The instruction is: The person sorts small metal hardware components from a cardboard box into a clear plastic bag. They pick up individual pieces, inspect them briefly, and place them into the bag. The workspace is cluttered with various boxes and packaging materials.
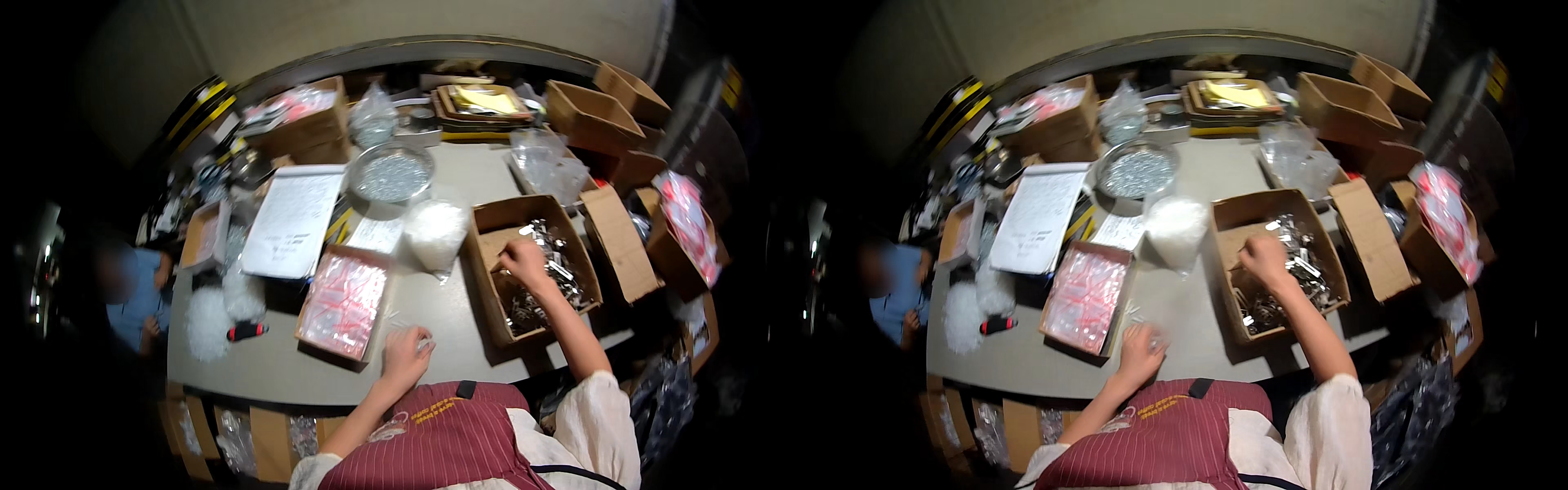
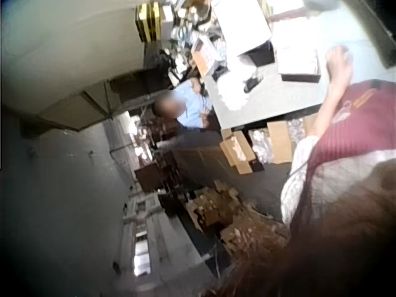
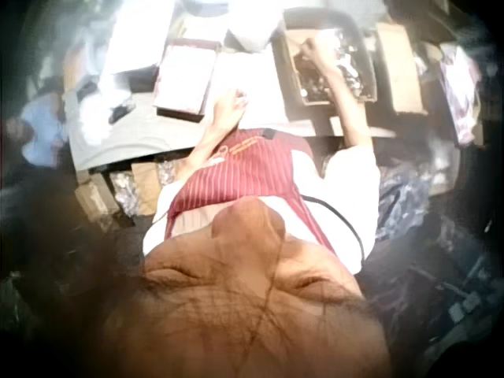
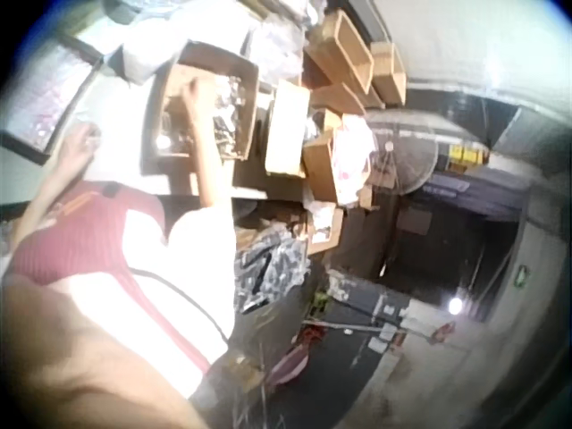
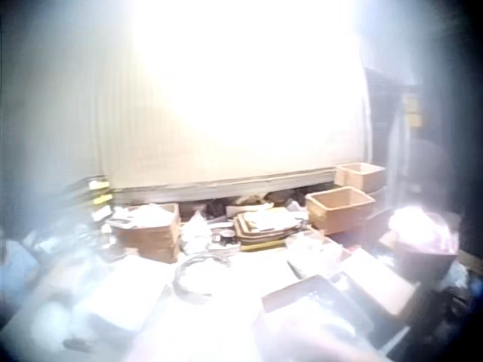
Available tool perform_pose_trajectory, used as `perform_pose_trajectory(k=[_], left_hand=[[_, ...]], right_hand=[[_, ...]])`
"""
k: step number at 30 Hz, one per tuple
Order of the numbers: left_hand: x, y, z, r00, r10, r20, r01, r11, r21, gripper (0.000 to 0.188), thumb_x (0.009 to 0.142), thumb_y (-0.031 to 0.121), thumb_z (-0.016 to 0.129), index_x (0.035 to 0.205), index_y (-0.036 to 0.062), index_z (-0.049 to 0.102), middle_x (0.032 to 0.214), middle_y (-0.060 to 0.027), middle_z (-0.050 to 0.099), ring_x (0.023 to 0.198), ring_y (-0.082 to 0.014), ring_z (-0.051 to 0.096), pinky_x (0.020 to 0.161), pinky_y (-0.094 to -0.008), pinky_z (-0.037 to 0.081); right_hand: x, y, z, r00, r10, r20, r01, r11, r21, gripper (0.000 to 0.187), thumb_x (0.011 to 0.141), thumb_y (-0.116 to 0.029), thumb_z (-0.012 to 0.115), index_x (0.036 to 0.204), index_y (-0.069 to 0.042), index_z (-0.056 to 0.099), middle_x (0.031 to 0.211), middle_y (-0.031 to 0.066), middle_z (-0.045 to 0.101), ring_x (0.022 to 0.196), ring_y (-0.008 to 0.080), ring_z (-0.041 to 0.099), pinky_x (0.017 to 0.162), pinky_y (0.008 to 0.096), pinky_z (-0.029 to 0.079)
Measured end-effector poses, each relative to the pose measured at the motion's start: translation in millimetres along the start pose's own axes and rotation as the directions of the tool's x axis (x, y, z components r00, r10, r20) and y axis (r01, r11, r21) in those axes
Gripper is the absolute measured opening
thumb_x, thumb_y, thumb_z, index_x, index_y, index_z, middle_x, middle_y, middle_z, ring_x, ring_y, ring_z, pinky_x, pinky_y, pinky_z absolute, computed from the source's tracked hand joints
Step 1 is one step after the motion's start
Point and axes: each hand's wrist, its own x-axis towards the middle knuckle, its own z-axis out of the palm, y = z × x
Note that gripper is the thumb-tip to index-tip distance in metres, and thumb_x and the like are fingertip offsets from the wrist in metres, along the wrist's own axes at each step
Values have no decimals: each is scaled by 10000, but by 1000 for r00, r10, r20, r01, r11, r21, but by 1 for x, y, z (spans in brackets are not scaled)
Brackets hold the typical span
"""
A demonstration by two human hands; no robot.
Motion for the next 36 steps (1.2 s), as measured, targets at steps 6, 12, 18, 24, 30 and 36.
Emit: perform_pose_trajectory(k=[6, 12, 18, 24, 30, 36], left_hand=[[20, 17, -9, 994, -53, -93, 40, 990, -136, 220, 839, 161, 765, 970, 83, 607, 901, -81, 669, 884, -309, 624, 857, -429, 439], [31, 7, 5, 996, -23, -86, 5, 979, -205, 230, 839, 121, 747, 953, 40, 563, 879, -126, 653, 876, -350, 620, 815, -457, 452], [29, 4, -2, 995, -41, -91, 26, 986, -163, 244, 787, 36, 715, 965, 17, 549, 868, -177, 630, 886, -413, 603, 803, -482, 454], [24, 4, 0, 996, 7, -88, -29, 969, -244, 229, 813, 82, 726, 972, 32, 568, 887, -164, 626, 884, -405, 603, 803, -478, 464], [31, 11, -7, 996, -4, -90, -11, 986, -167, 222, 885, 175, 734, 979, 38, 587, 946, -166, 627, 908, -375, 616, 797, -454, 494], [25, 18, -11, 999, -27, -47, 14, 966, -260, 183, 816, 68, 674, 971, 36, 582, 891, -167, 634, 897, -390, 613, 830, -471, 471]], right_hand=[[-23, -145, -88, 996, 41, -75, 6, 844, 537, 49, 799, -34, 719, 832, -13, 689, 735, 107, 659, 680, 298, 628, 661, 406, 510], [-33, -199, -94, 936, -347, -57, 333, 820, 466, 122, 790, -43, 743, 884, -26, 668, 797, 96, 631, 755, 276, 590, 716, 381, 466], [-42, -209, -76, 900, -433, 49, 362, 806, 468, 133, 818, -88, 760, 912, -36, 681, 800, 93, 641, 755, 288, 597, 699, 387, 477], [-44, -195, -75, 765, -441, 470, 54, 771, 635, 249, 864, -59, 681, 1105, -19, 728, 971, 154, 743, 861, 293, 729, 777, 353, 564], [-20, -195, -99, 966, -225, 130, 117, 823, 556, 126, 904, -50, 666, 1006, 14, 703, 865, 129, 696, 743, 234, 667, 676, 336, 519], [-38, -198, -65, 987, -90, 137, -8, 808, 590, 117, 868, -152, 729, 842, -45, 688, 766, 106, 651, 710, 299, 614, 644, 409, 478]])
